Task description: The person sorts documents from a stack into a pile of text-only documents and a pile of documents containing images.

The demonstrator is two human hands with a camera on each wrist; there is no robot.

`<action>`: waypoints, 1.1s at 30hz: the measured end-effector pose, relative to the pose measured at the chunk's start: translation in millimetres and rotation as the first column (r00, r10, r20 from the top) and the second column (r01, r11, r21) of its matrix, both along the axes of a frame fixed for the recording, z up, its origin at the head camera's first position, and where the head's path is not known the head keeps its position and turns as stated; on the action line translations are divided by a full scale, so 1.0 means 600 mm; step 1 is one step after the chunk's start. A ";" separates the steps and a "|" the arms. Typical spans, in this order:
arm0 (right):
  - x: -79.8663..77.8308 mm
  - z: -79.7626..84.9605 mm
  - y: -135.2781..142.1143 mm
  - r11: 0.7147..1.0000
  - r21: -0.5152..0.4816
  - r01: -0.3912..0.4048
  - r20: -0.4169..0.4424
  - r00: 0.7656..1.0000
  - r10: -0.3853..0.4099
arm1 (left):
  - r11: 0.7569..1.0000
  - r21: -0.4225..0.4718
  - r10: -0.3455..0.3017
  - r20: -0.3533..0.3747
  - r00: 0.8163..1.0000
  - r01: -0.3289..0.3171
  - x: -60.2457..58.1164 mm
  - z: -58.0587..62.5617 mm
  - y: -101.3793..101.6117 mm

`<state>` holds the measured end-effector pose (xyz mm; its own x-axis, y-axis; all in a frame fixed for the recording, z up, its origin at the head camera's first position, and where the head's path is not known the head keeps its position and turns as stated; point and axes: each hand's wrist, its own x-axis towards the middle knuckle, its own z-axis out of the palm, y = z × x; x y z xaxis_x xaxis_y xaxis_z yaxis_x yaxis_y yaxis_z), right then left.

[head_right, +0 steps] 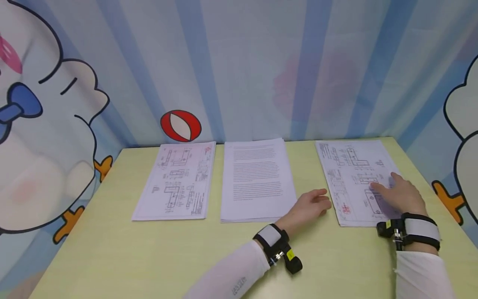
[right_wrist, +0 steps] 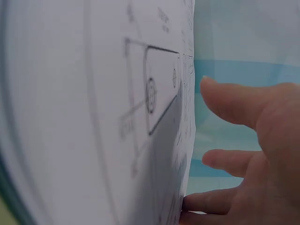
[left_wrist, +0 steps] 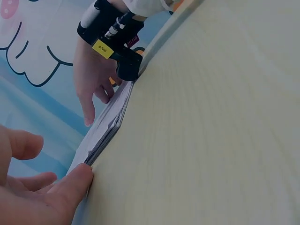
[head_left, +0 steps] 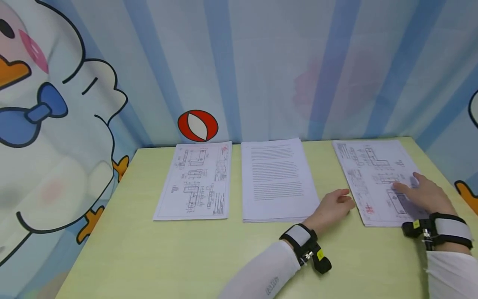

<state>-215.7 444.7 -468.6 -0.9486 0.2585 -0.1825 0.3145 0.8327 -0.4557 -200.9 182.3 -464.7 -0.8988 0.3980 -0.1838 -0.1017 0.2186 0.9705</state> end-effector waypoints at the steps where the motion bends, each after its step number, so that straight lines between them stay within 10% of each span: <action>1: 0.001 0.000 0.000 1.000 0.002 0.005 0.002 1.000 -0.005 | 1.000 0.023 0.013 0.016 1.000 -0.013 0.001 0.000 0.005; 16: 0.013 0.017 -0.009 0.999 -0.006 0.054 -0.002 0.999 -0.054 | 0.959 0.178 0.169 0.257 0.952 -0.219 -0.007 -0.001 0.034; 33: 0.006 0.050 -0.064 0.984 -0.152 -0.092 -0.019 0.996 0.090 | 0.962 0.197 0.183 0.058 0.981 -0.191 -0.021 -0.014 0.020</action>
<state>-212.4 406.1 -438.4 -0.9693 0.1411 -0.2015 0.2345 0.7778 -0.5832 -213.5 194.1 -472.9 -0.9544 0.2557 -0.1540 -0.1610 -0.0065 0.9869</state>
